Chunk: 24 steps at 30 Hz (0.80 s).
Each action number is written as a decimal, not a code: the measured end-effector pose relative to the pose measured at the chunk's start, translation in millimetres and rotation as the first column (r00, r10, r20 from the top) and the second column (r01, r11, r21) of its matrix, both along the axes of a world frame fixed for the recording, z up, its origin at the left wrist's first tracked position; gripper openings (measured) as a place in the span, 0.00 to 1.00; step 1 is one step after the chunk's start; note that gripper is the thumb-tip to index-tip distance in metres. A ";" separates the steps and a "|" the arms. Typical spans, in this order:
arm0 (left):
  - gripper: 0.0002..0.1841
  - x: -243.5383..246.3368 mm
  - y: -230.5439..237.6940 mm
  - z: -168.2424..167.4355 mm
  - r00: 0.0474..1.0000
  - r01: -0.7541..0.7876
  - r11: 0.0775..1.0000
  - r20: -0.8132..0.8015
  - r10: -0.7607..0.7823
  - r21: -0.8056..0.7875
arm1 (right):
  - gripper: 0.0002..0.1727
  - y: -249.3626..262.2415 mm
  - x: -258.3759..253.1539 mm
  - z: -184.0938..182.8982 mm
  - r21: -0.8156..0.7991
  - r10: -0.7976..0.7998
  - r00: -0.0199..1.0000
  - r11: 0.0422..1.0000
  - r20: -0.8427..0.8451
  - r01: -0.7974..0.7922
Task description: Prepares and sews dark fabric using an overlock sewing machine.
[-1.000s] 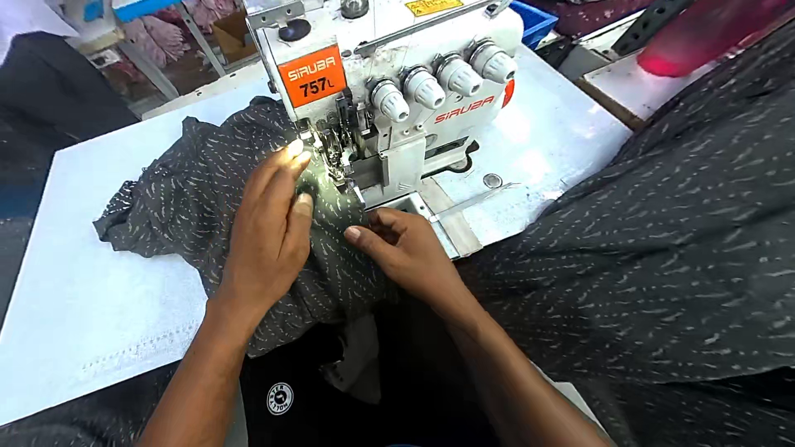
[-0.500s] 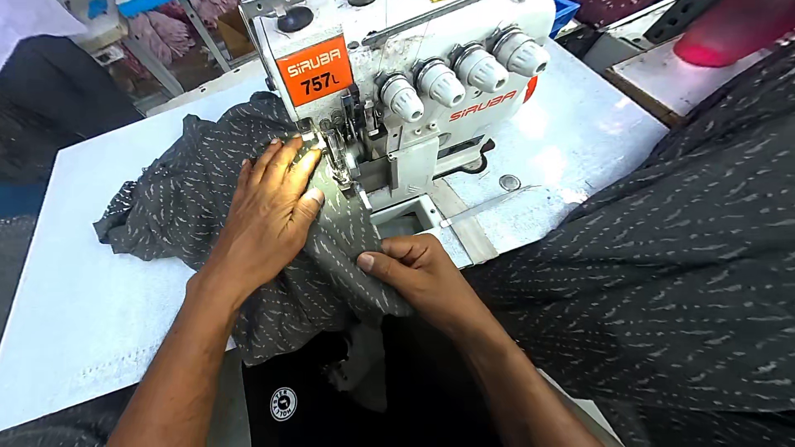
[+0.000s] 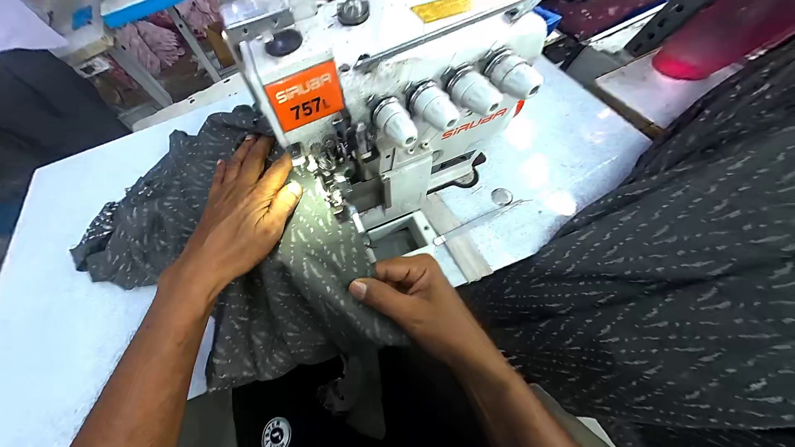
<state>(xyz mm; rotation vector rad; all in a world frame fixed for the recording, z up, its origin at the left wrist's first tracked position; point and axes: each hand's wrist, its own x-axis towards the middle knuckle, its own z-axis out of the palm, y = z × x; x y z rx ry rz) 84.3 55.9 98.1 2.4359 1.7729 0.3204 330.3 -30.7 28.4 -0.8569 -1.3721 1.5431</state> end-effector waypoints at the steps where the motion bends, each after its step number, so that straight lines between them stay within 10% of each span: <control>1: 0.34 -0.6 2.7 -2.0 1.000 0.009 1.000 0.008 -0.009 0.021 | 0.16 1.7 0.3 -2.0 0.001 -0.002 1.000 1.000 0.003 0.002; 24: 0.34 -28.8 53.0 -22.9 0.957 -0.080 0.994 0.285 0.057 0.072 | 0.14 11.8 -5.3 -13.9 0.145 -0.095 0.989 0.986 0.117 0.077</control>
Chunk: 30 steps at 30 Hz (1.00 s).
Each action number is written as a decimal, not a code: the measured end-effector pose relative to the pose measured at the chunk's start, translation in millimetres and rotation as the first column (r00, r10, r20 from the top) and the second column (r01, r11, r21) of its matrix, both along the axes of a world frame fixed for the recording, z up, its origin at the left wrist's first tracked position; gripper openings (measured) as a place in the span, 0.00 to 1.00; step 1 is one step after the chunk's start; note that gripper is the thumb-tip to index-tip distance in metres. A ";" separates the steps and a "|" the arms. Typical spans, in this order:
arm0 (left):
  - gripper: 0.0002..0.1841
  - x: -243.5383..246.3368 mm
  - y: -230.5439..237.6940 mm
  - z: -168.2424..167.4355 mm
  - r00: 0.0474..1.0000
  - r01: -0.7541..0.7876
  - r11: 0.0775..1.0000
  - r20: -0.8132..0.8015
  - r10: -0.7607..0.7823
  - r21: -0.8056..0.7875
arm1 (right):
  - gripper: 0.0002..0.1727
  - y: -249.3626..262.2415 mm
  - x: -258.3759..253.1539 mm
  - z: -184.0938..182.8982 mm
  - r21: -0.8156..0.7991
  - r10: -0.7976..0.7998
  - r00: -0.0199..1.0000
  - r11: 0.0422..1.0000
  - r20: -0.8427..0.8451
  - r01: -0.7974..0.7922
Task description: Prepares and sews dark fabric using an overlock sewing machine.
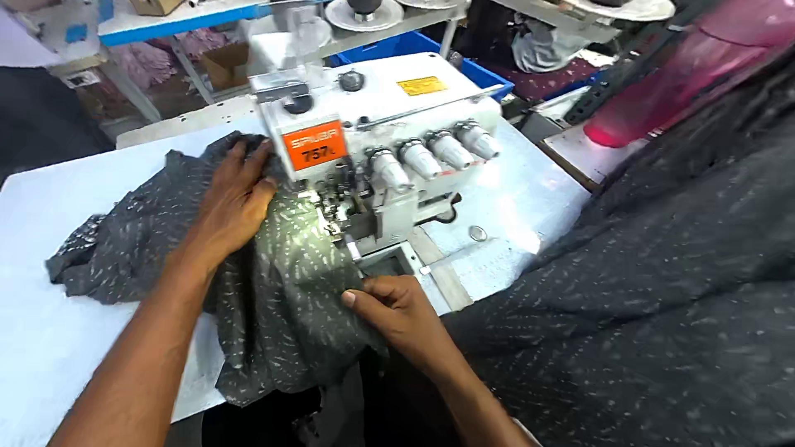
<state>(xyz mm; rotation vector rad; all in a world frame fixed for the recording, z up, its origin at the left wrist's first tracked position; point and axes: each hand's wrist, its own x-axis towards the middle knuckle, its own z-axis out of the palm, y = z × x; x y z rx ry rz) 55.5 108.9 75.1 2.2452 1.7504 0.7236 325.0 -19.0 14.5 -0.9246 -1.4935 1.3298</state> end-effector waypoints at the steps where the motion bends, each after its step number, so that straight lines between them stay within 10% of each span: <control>1: 0.34 0.4 -1.1 -4.2 0.997 -0.031 1.000 0.075 0.031 -0.003 | 0.14 -0.1 -0.7 -3.2 0.034 -0.019 1.000 0.999 0.006 0.019; 14: 0.37 1.0 -22.6 -25.8 0.866 -0.070 0.996 0.492 0.087 -0.054 | 0.09 -4.5 -1.5 -8.1 0.083 -0.023 0.999 0.996 -0.040 0.027; 30: 0.29 -2.4 -40.1 -6.7 0.877 -0.098 0.987 0.479 0.027 0.125 | 0.12 -4.7 3.3 -9.8 0.078 -0.014 0.995 0.997 -0.095 0.021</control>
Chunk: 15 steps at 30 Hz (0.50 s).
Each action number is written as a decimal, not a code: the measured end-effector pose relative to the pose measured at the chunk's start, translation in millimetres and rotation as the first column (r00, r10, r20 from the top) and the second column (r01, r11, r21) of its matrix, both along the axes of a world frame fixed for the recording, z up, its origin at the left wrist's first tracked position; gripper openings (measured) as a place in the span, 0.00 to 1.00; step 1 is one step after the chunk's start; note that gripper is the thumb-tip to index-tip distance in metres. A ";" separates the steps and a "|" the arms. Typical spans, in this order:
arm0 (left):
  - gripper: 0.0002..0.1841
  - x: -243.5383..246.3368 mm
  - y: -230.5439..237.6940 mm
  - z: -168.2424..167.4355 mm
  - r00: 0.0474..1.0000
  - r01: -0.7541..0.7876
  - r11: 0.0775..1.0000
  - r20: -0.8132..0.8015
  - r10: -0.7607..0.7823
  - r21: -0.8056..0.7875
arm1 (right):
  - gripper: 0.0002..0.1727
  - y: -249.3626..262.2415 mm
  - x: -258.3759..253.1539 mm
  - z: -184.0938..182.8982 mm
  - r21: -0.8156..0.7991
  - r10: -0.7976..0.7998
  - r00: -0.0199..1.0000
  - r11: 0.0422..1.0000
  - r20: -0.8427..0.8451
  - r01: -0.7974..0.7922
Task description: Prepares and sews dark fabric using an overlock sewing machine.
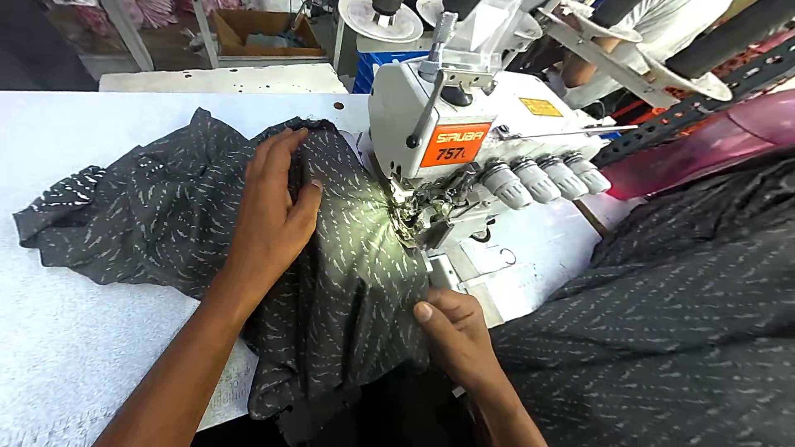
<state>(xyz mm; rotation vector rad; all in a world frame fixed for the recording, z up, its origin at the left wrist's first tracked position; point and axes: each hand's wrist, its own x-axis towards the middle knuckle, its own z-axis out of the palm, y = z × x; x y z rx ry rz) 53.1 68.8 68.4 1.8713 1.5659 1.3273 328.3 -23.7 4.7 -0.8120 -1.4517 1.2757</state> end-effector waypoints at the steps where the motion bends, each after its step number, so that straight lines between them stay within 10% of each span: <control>1: 0.28 0.6 -9.3 7.3 0.999 -0.003 1.000 -0.046 0.003 0.014 | 0.12 -0.2 0.7 -1.0 -0.003 -0.002 1.000 1.000 0.004 0.002; 15: 0.13 54.0 -76.3 12.9 0.927 0.250 0.963 -0.312 -0.207 0.103 | 0.11 -22.8 -68.3 24.6 -0.051 0.125 0.992 0.991 -0.031 -0.127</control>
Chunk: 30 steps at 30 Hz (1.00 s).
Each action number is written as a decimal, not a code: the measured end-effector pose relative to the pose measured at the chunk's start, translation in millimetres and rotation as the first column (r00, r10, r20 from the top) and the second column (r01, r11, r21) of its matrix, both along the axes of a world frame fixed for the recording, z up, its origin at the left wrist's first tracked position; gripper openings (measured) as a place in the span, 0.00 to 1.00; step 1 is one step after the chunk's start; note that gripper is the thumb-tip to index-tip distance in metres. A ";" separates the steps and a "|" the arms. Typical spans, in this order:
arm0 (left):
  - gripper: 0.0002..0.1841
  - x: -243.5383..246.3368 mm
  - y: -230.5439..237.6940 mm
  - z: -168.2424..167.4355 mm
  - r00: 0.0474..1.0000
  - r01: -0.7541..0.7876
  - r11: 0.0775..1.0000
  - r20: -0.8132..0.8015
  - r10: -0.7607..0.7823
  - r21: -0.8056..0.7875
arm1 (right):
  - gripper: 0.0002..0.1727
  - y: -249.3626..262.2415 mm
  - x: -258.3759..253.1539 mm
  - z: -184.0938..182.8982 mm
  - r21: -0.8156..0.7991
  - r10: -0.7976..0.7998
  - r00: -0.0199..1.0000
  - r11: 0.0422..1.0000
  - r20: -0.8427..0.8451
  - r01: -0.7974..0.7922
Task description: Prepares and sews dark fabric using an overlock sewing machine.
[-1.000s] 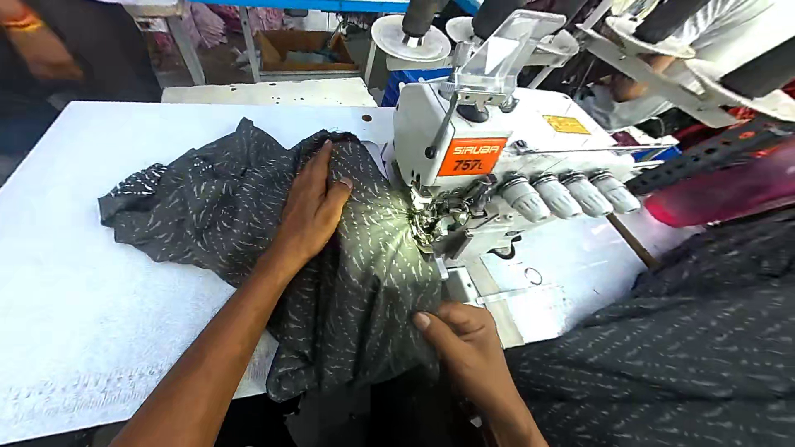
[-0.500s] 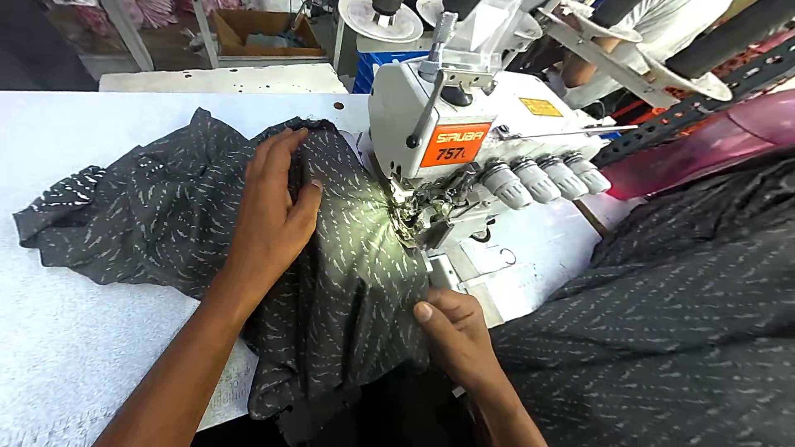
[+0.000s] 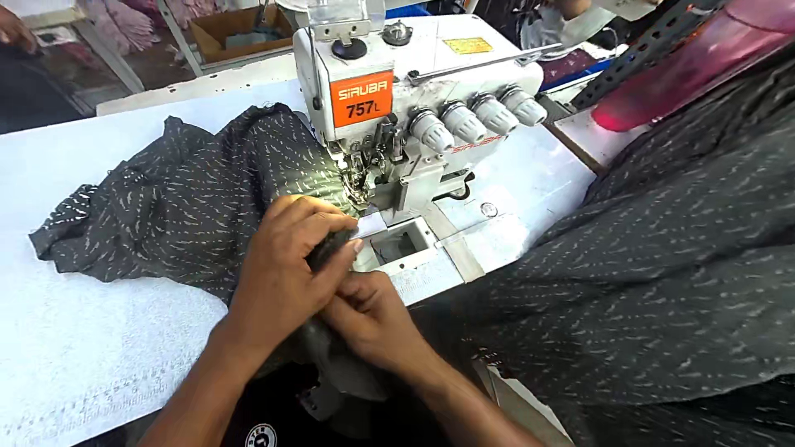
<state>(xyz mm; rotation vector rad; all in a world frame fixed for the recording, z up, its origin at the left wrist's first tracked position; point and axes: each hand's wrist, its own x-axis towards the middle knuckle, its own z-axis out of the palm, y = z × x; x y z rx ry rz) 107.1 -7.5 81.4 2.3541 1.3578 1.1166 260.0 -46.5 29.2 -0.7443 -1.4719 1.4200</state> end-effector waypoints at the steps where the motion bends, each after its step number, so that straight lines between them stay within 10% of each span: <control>1: 0.13 -4.0 3.6 0.2 1.000 0.012 1.000 -0.013 -0.012 -0.001 | 0.12 0.1 -6.8 4.2 -0.015 -0.015 1.000 1.000 0.026 0.015; 18: 0.11 -26.2 39.9 4.9 0.994 0.103 0.994 -0.019 -0.104 -0.036 | 0.15 -8.4 -23.9 15.8 0.093 0.128 0.984 0.986 0.123 -0.139; 30: 0.10 -22.9 39.5 3.9 0.998 -0.046 0.999 -0.033 0.046 -0.018 | 0.11 -27.4 21.1 -7.1 0.378 -0.247 0.939 0.914 0.238 0.144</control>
